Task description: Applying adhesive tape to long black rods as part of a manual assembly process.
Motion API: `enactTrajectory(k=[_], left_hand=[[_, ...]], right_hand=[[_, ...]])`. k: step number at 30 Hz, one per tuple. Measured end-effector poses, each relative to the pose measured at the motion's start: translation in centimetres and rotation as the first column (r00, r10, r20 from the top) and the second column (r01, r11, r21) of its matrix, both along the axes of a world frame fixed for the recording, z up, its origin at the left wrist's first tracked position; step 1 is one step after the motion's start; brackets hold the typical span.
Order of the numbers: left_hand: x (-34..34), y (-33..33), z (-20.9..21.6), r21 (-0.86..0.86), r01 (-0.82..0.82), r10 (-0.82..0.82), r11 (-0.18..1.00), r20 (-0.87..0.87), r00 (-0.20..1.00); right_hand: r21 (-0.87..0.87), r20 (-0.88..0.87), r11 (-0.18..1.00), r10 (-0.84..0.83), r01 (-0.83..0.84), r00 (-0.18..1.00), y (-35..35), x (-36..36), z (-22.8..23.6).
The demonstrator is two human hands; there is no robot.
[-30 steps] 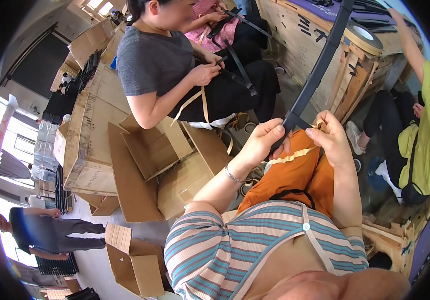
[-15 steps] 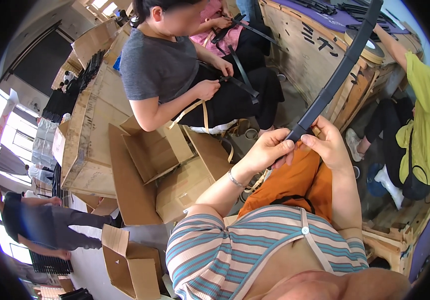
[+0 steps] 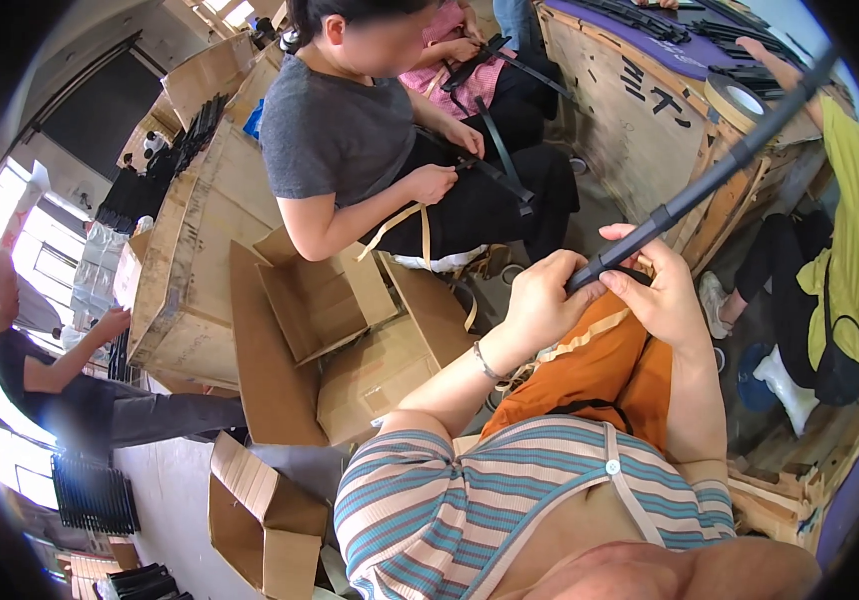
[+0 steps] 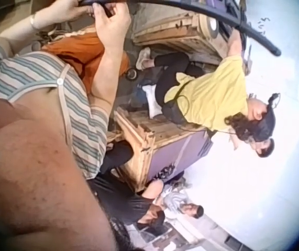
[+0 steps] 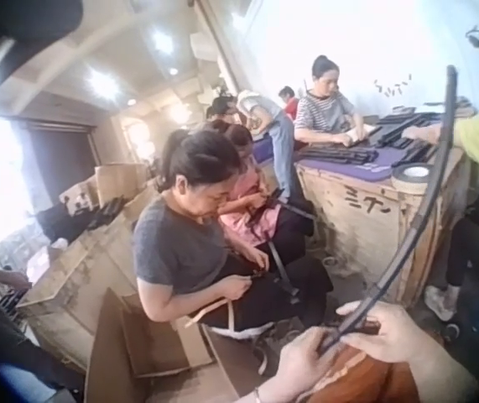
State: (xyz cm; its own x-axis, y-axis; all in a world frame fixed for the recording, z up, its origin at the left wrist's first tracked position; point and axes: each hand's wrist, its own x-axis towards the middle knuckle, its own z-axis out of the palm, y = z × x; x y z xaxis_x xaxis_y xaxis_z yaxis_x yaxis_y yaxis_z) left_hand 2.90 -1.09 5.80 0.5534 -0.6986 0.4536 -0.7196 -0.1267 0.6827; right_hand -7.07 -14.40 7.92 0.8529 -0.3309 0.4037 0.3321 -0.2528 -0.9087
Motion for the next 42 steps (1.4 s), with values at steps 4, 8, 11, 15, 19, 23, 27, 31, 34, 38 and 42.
enactTrajectory(k=[4, 8, 11, 15, 19, 23, 27, 31, 34, 38, 42], left_hand=[[0.2, 0.1, -0.3, -0.115, -0.137, 0.154, 0.984, 0.159, 0.975], [0.2, 1.1, -0.4, -0.240, -0.041, 0.059, 0.970, 0.069, 0.996], [-1.3, 1.3, -0.1, -0.219, 0.002, 0.015, 0.976, 0.077, 0.997], [-1.9, 1.4, -0.6, -0.255, -0.053, 0.118, 0.965, 0.246, 0.962], [-1.5, 1.8, -0.5, -0.136, -0.040, 0.006, 0.990, -0.237, 0.972], [-0.8, 0.1, -0.8, -0.130, 0.014, -0.088, 0.991, -0.583, 0.808], [-0.1, -0.4, -0.8, -0.128, 0.045, -0.116, 0.991, -0.625, 0.772], [-0.2, -0.1, -0.2, -0.119, 0.141, -0.184, 0.983, -0.679, 0.710], [0.2, 0.6, -0.1, -0.164, 0.252, -0.290, 0.954, -0.721, 0.629], [-0.3, 0.9, 0.8, -0.190, 0.335, -0.354, 0.923, -0.762, 0.542], [-0.5, 0.7, 0.9, -0.188, 0.316, -0.343, 0.930, -0.750, 0.565]], right_hand=[[-0.070, -0.083, 0.996, -0.057, 0.052, 0.995, 0.7, -0.1, 0.7], [-0.263, -0.075, 0.962, -0.093, 0.070, 0.993, 1.5, -1.0, 0.9], [-0.124, -0.092, 0.989, -0.093, 0.081, 0.991, 1.5, -1.8, 0.4], [-0.020, -0.150, 0.997, -0.072, 0.070, 0.986, 1.8, -1.9, 0.5], [0.027, -0.102, 0.999, -0.037, 0.040, 0.994, 2.8, -1.1, 0.2], [-0.031, -0.097, 0.974, -0.227, 0.225, 0.969, 2.1, -1.1, -0.2], [-0.102, -0.192, 0.931, -0.364, 0.350, 0.912, 1.8, -1.4, -0.2], [-0.089, -0.229, 0.937, -0.350, 0.339, 0.908, 2.2, -1.9, 0.5], [-0.066, -0.179, 0.929, -0.371, 0.365, 0.911, 2.5, -2.1, 0.1], [0.015, -0.134, 0.928, -0.367, 0.372, 0.921, 2.7, -2.3, -0.4], [-0.035, -0.118, 0.932, -0.362, 0.360, 0.925, 2.4, -2.5, -0.6]])
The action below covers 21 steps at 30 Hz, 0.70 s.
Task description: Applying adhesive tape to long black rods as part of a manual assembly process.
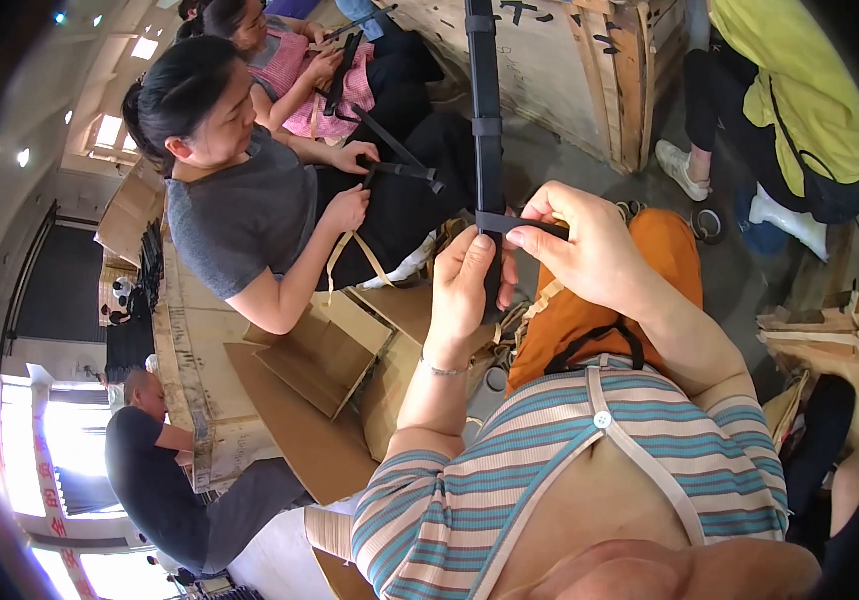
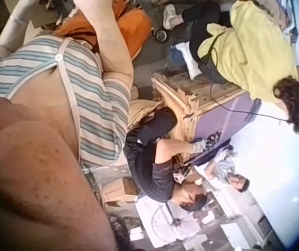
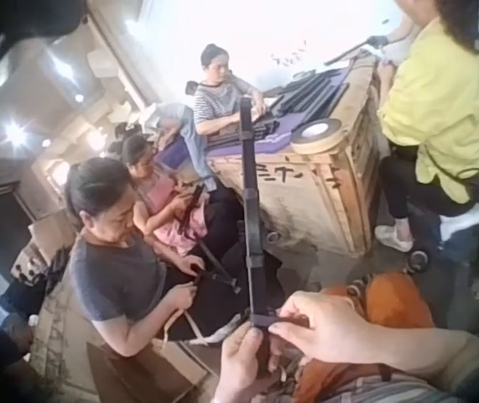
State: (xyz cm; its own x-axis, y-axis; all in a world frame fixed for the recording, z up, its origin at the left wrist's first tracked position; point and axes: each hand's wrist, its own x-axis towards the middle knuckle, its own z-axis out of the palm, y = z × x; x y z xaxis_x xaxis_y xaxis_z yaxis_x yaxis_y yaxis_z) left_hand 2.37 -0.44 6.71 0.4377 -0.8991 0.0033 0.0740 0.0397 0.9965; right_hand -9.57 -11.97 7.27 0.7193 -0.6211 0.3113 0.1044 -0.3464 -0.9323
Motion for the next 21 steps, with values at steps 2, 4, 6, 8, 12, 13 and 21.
enactTrajectory(k=[2, 4, 6, 8, 12, 13, 21], left_hand=[[0.0, -0.2, -0.3, -0.002, -0.007, 0.007, 1.000, 0.000, 1.000], [-0.1, 0.0, -0.6, 0.031, -0.028, 0.027, 0.999, 0.024, 0.999], [-0.1, -0.2, -0.7, 0.030, -0.046, 0.043, 0.998, 0.081, 0.996], [-0.1, -0.2, -0.8, 0.029, -0.065, 0.061, 0.997, 0.138, 0.989], [-0.2, -0.6, -1.1, -0.016, -0.073, 0.075, 0.997, 0.161, 0.984], [-0.3, -0.7, -1.1, -0.020, -0.090, 0.092, 0.996, 0.180, 0.979], [-0.3, -1.1, -2.0, -0.046, -0.203, 0.205, 0.978, 0.395, 0.896]], right_hand=[[-0.038, 0.033, 0.999, -0.017, 0.018, 0.999, -0.1, 0.1, -0.2], [-0.050, 0.007, 0.999, -0.015, 0.015, 1.000, -0.3, 0.0, -0.2], [-0.062, -0.020, 0.998, -0.010, 0.009, 1.000, -0.4, 0.0, -0.1], [-0.034, -0.073, 0.999, -0.025, 0.023, 0.997, -0.3, 0.1, 0.1], [0.007, -0.076, 0.998, -0.062, 0.063, 0.995, 0.1, 0.5, -0.4], [-0.002, -0.058, 0.996, -0.093, 0.093, 0.994, 0.2, 0.7, -0.8], [-0.061, -0.034, 0.980, -0.193, 0.191, 0.981, 0.5, 1.4, -1.5]])
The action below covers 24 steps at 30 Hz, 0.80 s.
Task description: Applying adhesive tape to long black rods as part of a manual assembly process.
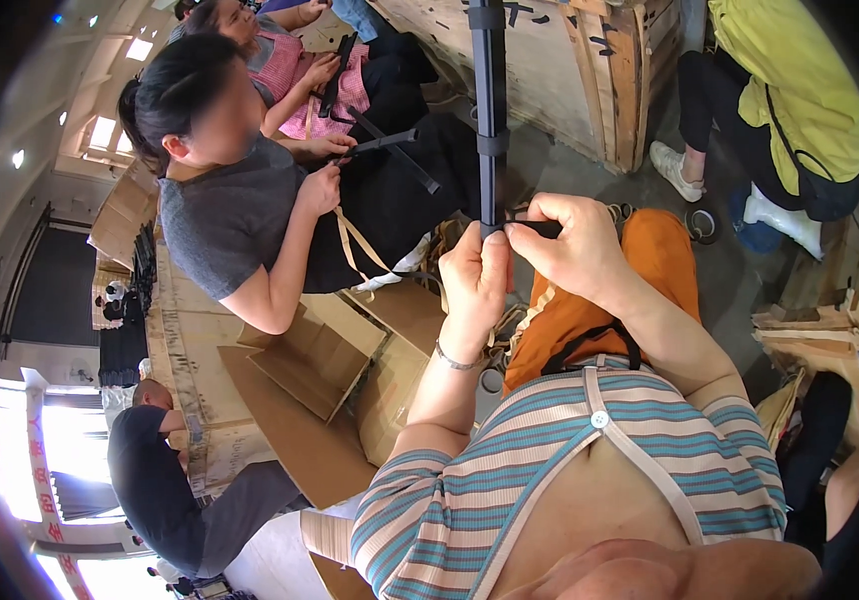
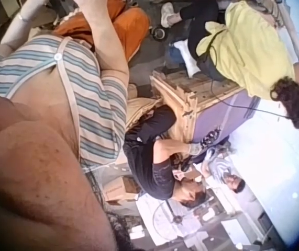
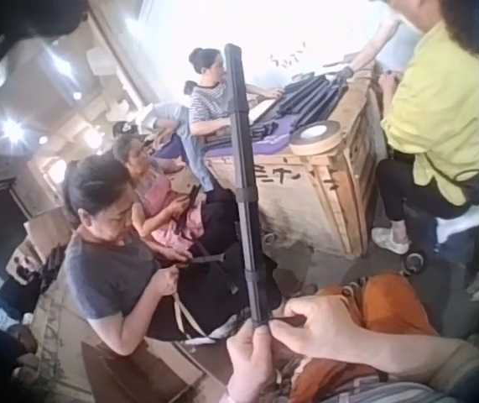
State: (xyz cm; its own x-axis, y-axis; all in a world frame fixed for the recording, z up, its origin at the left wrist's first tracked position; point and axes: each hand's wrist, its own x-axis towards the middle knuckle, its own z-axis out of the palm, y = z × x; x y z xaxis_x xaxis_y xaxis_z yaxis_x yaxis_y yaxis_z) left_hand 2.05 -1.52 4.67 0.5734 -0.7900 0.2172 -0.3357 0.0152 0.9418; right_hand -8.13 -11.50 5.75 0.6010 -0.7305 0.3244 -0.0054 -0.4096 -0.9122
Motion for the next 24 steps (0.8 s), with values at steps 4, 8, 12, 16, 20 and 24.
enactTrajectory(k=[4, 8, 12, 16, 20, 24], left_hand=[[0.5, -0.2, -0.5, 0.002, -0.084, 0.083, 0.996, 0.188, 0.979], [-0.8, 0.0, 0.4, 0.080, -0.020, 0.028, 0.997, -0.107, 0.994], [-0.1, 0.6, -0.1, -0.292, 0.177, -0.245, 0.940, -0.216, 0.945], [1.5, -0.2, 2.9, -0.559, 0.521, -0.761, 0.645, -0.530, 0.374], [2.0, -0.9, 3.8, -0.598, 0.451, -0.747, 0.662, -0.573, 0.337], [1.7, -2.0, 3.1, -0.376, 0.396, -0.532, 0.838, -0.724, 0.439]], right_hand=[[0.020, -0.045, 1.000, -0.020, 0.021, 0.999, 0.2, 0.5, 0.0], [-0.321, 0.043, 0.890, -0.328, 0.324, 0.944, -1.6, 2.4, -3.8], [0.035, -0.342, 0.935, -0.321, 0.353, 0.883, -7.3, -0.8, -11.3], [0.144, -0.283, 0.953, -0.217, 0.266, 0.934, -6.3, -0.9, -9.3], [0.163, -0.271, 0.960, -0.177, 0.226, 0.946, -6.1, -1.2, -9.1], [0.180, -0.286, 0.957, -0.171, 0.228, 0.943, -6.1, -2.2, -9.2]])
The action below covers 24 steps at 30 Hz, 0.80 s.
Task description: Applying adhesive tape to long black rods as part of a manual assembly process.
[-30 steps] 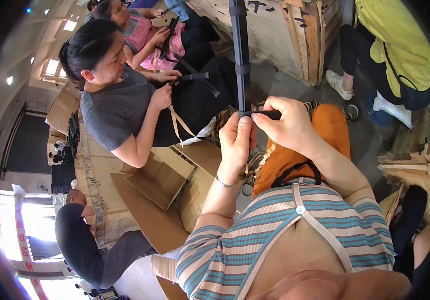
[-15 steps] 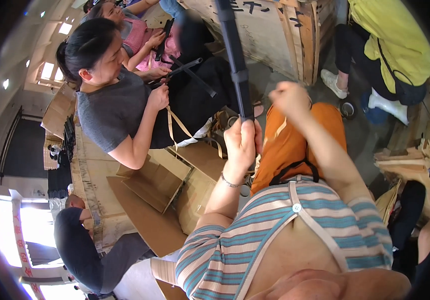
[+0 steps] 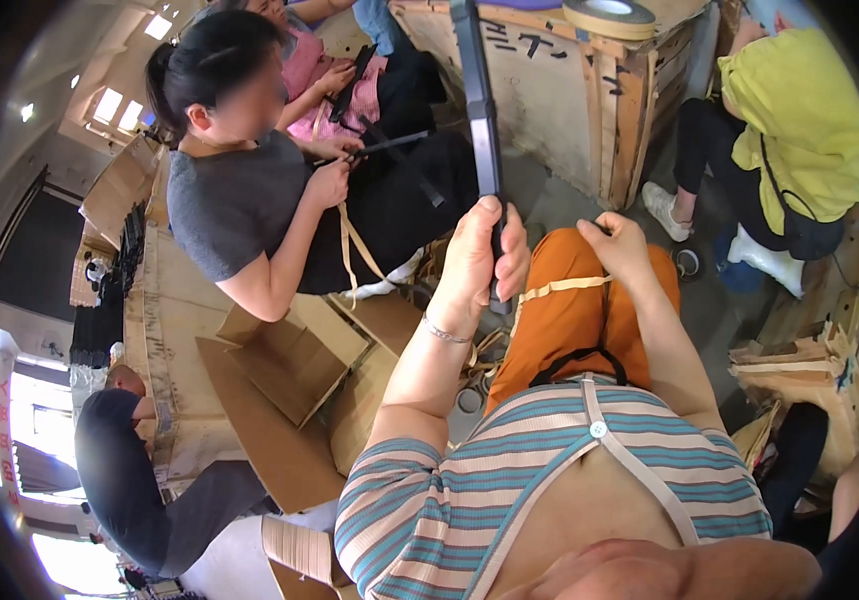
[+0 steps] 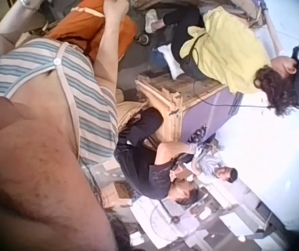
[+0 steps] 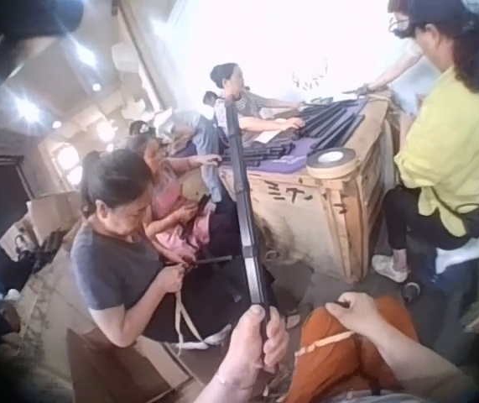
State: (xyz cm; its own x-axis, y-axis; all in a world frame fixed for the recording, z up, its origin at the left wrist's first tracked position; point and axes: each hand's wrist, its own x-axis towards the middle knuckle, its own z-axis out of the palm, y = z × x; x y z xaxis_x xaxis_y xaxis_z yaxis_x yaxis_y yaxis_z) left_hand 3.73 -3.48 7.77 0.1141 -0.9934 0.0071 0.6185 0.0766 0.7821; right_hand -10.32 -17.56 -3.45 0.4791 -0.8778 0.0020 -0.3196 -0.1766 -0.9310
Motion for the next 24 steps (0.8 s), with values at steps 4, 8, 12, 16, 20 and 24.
enactTrajectory(k=[4, 8, 12, 16, 20, 24], left_hand=[[1.2, -0.1, -2.3, 0.114, -0.162, 0.148, 0.980, 0.127, 0.981], [2.5, -0.4, -3.9, 0.104, -0.141, 0.126, 0.985, 0.144, 0.982], [3.9, -2.8, -4.6, 0.134, -0.140, 0.098, 0.981, 0.278, 0.955], [6.7, -7.6, -3.9, 0.181, -0.117, 0.061, 0.976, 0.289, 0.955], [10.6, -15.2, -3.5, 0.242, 0.007, -0.052, 0.970, 0.177, 0.983], [13.7, -22.8, -2.4, 0.332, -0.033, -0.055, 0.943, 0.253, 0.966]], right_hand=[[-0.057, -0.006, 0.998, 0.031, -0.031, 1.000, 0.5, 0.4, 0.0], [-0.104, 0.024, 0.993, 0.054, -0.051, 0.998, 0.5, 0.4, 0.8], [-0.093, -0.009, 0.989, 0.115, -0.115, 0.993, -0.6, 0.3, 1.4], [-0.093, 0.008, 0.982, 0.163, -0.162, 0.987, -3.4, 0.8, -0.2], [-0.056, 0.005, 0.980, 0.192, -0.191, 0.981, -7.2, 1.7, -1.6], [0.067, 0.098, 0.971, 0.221, -0.228, 0.970, -10.3, 3.6, -4.9]])
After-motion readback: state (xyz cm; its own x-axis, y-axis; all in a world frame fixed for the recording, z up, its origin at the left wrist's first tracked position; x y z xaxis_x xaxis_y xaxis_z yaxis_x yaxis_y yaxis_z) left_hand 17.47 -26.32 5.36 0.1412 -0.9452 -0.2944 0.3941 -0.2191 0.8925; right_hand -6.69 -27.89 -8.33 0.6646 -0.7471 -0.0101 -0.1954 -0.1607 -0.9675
